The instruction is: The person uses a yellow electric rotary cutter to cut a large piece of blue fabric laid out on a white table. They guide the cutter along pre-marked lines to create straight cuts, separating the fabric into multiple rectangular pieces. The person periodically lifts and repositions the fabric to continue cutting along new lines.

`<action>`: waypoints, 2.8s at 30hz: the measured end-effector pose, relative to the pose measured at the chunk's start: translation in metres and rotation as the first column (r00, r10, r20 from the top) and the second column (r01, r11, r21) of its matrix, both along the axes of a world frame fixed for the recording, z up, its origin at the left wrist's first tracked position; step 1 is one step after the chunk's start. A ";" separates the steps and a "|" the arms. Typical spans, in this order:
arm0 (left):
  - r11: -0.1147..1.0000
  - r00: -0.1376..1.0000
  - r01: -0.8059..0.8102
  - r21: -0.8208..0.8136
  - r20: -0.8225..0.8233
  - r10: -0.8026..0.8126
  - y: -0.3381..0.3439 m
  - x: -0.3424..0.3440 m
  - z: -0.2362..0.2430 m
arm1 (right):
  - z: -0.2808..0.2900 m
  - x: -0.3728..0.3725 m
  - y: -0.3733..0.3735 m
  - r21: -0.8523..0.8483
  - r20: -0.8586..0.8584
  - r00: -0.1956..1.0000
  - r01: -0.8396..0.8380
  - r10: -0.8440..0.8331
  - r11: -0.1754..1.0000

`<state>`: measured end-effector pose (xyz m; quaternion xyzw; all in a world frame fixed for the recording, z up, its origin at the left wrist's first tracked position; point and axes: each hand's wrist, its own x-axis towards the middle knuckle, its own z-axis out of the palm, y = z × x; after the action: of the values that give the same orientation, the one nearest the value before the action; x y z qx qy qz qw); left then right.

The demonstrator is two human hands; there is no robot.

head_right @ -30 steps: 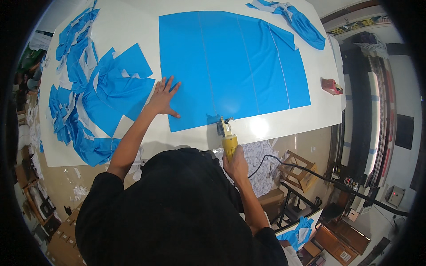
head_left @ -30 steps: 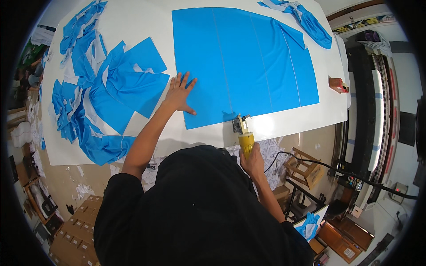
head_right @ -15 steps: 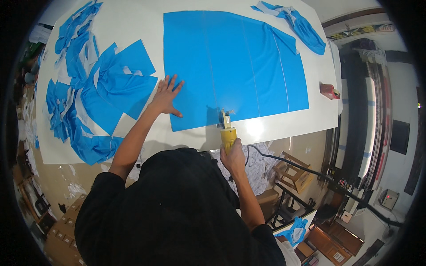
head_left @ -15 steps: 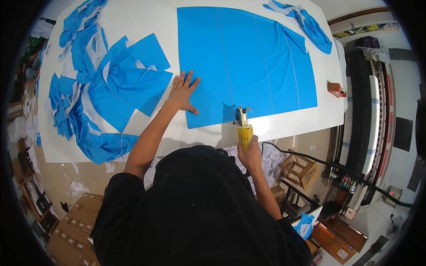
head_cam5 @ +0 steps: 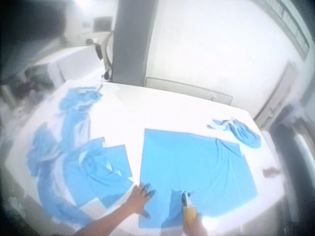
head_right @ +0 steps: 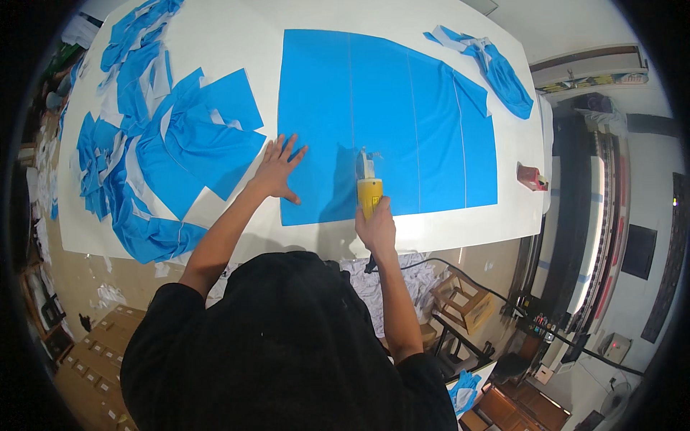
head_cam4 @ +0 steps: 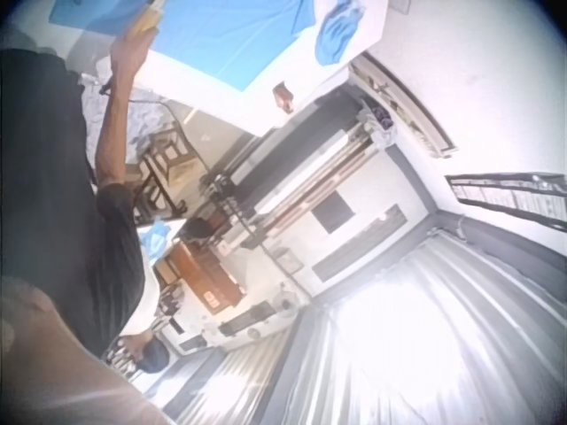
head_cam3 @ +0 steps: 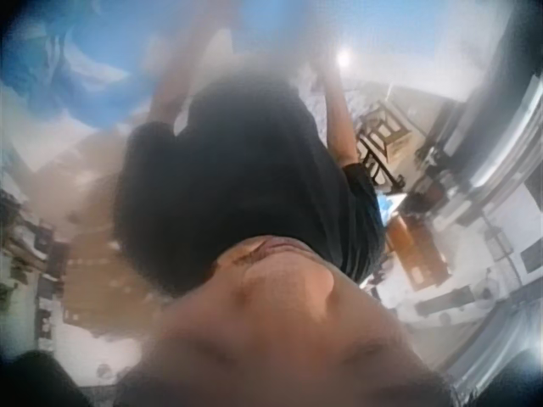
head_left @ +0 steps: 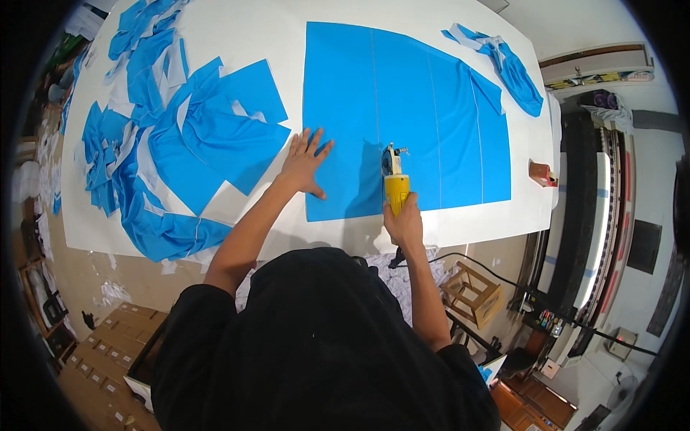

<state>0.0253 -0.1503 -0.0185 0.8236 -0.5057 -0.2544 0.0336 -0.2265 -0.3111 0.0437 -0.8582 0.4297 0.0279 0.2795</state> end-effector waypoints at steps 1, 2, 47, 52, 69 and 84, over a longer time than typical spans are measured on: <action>1.000 1.000 0.000 -0.002 -0.003 0.000 0.000 0.000 0.000 | -0.001 0.008 -0.006 -0.004 0.005 1.000 -0.009 0.009 1.000; 1.000 1.000 0.000 -0.005 -0.007 -0.001 0.001 0.000 0.000 | -0.003 0.016 -0.012 -0.008 0.009 1.000 -0.019 0.019 1.000; 0.988 0.994 -0.100 -0.119 -0.058 0.094 0.004 0.007 0.002 | -0.041 0.377 -0.224 -0.172 0.078 0.984 -0.143 0.158 0.975; 0.987 0.993 -0.119 -0.108 0.005 0.120 -0.013 0.001 0.007 | -0.034 0.401 -0.243 -0.181 0.103 0.983 -0.135 0.155 0.974; 0.917 0.847 -0.386 0.097 0.432 0.311 0.019 0.146 -0.002 | 0.081 0.012 -0.213 0.006 0.345 0.878 0.351 -0.331 0.936; 0.997 0.968 0.075 0.023 0.240 -0.079 -0.134 0.023 0.003 | 0.060 -0.162 -0.074 0.128 0.216 0.801 0.543 -0.558 0.830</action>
<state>0.0478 -0.2843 -0.0156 0.8284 -0.5359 -0.1572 -0.0434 -0.3886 -0.3851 0.1039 -0.6843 0.6215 -0.1474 0.3517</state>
